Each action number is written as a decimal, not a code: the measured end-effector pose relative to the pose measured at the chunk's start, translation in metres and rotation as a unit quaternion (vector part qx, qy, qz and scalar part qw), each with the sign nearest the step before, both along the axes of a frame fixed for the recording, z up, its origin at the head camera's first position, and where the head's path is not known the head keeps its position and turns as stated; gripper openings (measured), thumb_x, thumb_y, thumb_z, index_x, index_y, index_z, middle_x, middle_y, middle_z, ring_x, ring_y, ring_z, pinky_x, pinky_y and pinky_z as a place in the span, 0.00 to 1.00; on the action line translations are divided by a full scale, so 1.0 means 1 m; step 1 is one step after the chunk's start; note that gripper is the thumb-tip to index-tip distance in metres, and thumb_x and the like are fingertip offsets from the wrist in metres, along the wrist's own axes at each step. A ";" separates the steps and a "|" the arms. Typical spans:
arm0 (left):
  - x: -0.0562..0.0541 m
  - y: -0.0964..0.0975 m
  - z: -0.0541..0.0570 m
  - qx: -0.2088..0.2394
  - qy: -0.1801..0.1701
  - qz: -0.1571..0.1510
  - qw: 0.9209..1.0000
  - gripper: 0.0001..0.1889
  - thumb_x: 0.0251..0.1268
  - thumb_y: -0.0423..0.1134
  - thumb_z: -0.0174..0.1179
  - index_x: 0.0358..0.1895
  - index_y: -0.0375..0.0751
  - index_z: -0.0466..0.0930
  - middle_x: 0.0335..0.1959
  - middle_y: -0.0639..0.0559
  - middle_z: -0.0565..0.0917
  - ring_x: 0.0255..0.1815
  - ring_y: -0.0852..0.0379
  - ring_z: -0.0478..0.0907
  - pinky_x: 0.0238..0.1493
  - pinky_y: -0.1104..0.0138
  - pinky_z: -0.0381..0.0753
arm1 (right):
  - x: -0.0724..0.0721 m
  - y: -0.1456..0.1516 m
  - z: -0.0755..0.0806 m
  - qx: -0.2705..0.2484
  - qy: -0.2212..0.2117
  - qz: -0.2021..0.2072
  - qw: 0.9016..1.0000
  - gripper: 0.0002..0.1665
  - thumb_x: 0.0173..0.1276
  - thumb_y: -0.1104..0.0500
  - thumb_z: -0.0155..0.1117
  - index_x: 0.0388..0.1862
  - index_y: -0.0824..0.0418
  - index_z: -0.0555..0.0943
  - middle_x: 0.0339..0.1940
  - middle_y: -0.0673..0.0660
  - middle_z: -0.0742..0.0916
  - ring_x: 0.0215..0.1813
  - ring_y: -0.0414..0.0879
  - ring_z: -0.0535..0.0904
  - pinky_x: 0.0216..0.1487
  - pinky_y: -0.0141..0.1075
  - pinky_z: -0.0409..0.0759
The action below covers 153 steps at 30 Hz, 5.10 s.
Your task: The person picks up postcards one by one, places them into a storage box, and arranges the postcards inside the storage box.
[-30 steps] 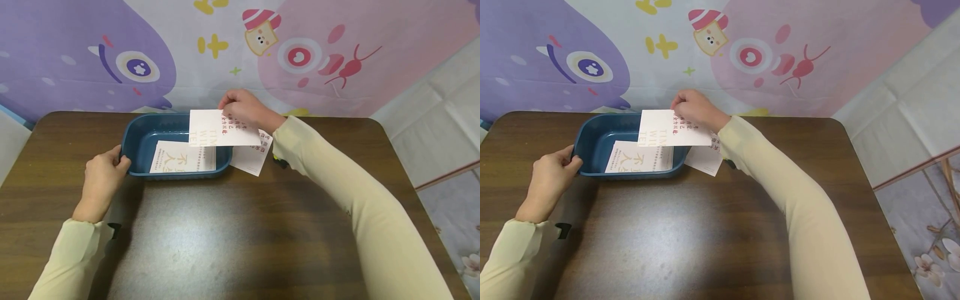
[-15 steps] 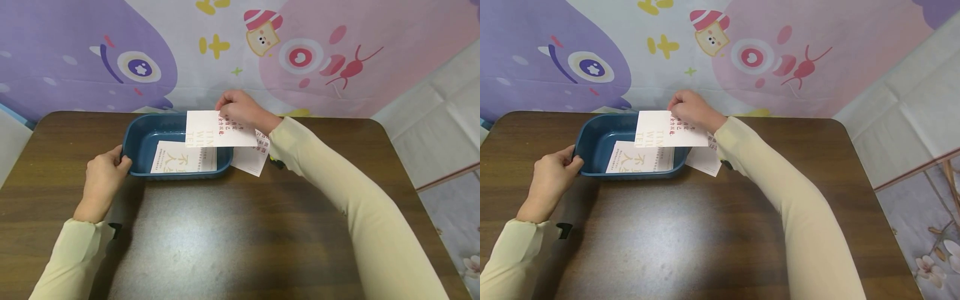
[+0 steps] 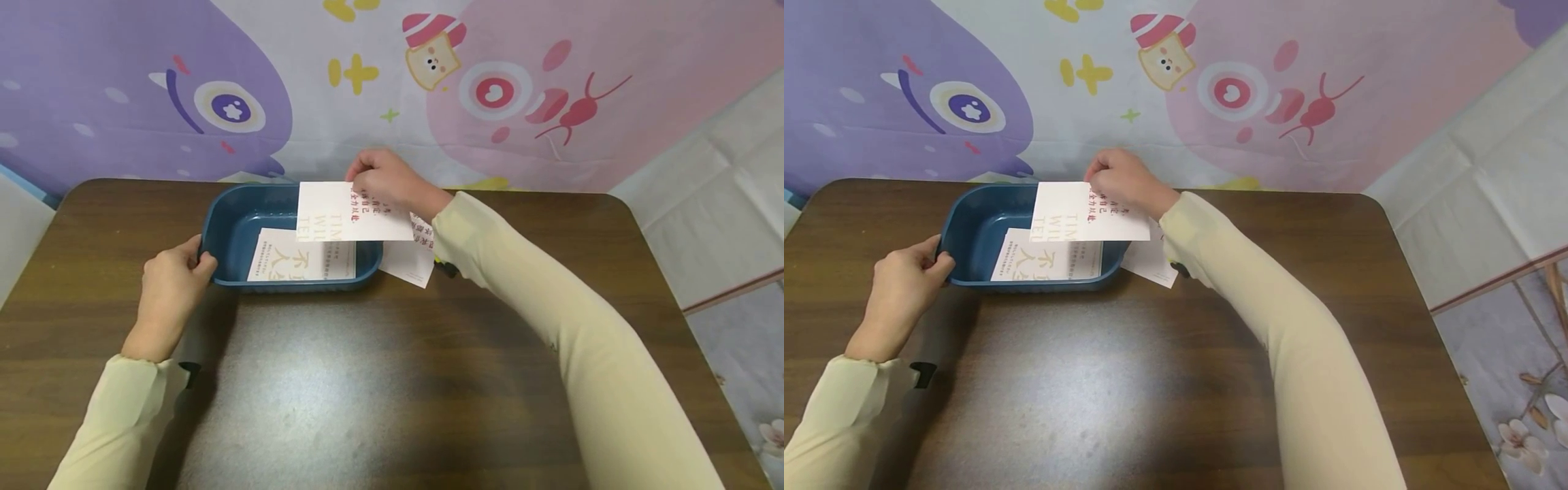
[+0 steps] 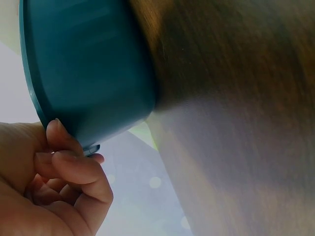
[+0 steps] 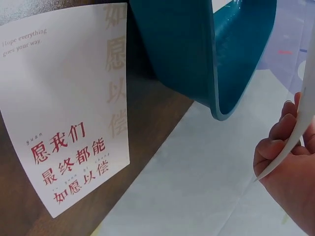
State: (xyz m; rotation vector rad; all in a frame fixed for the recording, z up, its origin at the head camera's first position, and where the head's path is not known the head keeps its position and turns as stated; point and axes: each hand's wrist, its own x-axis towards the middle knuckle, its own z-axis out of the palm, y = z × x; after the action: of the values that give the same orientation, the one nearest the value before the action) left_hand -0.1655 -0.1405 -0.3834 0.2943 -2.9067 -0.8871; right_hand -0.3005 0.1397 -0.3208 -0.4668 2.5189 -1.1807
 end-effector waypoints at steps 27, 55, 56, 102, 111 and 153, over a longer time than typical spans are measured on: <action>-0.001 -0.002 -0.001 0.003 -0.008 0.007 1.000 0.23 0.66 0.37 0.45 0.62 0.29 0.69 0.16 0.46 0.71 0.18 0.52 0.66 0.15 0.66 0.59 | -0.001 -0.022 -0.011 0.016 -0.020 0.001 1.000 0.13 0.59 0.64 0.52 0.41 0.58 0.79 0.41 0.53 0.80 0.43 0.44 0.74 0.42 0.30 0.70; -0.001 -0.001 -0.001 0.007 -0.002 0.002 1.000 0.23 0.66 0.37 0.45 0.62 0.29 0.69 0.16 0.46 0.71 0.17 0.53 0.66 0.14 0.67 0.59 | -0.002 -0.037 -0.018 0.019 -0.023 0.010 1.000 0.13 0.60 0.63 0.51 0.42 0.58 0.79 0.42 0.53 0.80 0.43 0.44 0.74 0.43 0.31 0.70; -0.001 -0.001 -0.001 0.007 -0.002 0.002 1.000 0.23 0.66 0.37 0.45 0.62 0.29 0.69 0.16 0.46 0.71 0.17 0.53 0.66 0.15 0.67 0.59 | -0.002 -0.037 -0.018 0.019 -0.025 0.010 0.999 0.13 0.60 0.63 0.51 0.42 0.58 0.79 0.42 0.53 0.80 0.43 0.44 0.74 0.43 0.31 0.70; -0.004 0.001 -0.002 -0.008 0.037 0.003 0.999 0.22 0.62 0.35 0.46 0.58 0.32 0.74 0.15 0.47 0.72 0.20 0.48 0.67 0.19 0.64 0.61 | -0.002 -0.063 -0.028 0.022 -0.022 0.019 0.999 0.13 0.61 0.62 0.51 0.44 0.58 0.79 0.43 0.52 0.80 0.44 0.43 0.73 0.45 0.31 0.70; -0.005 0.000 -0.003 -0.001 0.022 0.004 1.000 0.23 0.63 0.36 0.46 0.60 0.30 0.72 0.15 0.48 0.72 0.19 0.50 0.67 0.18 0.65 0.60 | -0.004 -0.068 -0.032 0.032 -0.024 0.021 0.999 0.13 0.63 0.61 0.51 0.44 0.57 0.79 0.44 0.52 0.80 0.45 0.43 0.74 0.47 0.32 0.71; -0.004 0.000 0.000 -0.010 0.038 -0.005 0.999 0.23 0.61 0.36 0.46 0.59 0.31 0.73 0.14 0.46 0.73 0.21 0.47 0.69 0.21 0.64 0.63 | 0.000 -0.075 -0.046 0.020 -0.037 0.043 0.998 0.12 0.66 0.60 0.49 0.44 0.58 0.78 0.44 0.52 0.80 0.42 0.43 0.74 0.44 0.31 0.71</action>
State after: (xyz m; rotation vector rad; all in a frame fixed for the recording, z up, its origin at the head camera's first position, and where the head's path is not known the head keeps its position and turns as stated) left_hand -0.1691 -0.1403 -0.3839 0.2397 -2.8478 -0.8508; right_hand -0.3009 0.0651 -0.3668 -0.5064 2.4308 -1.0936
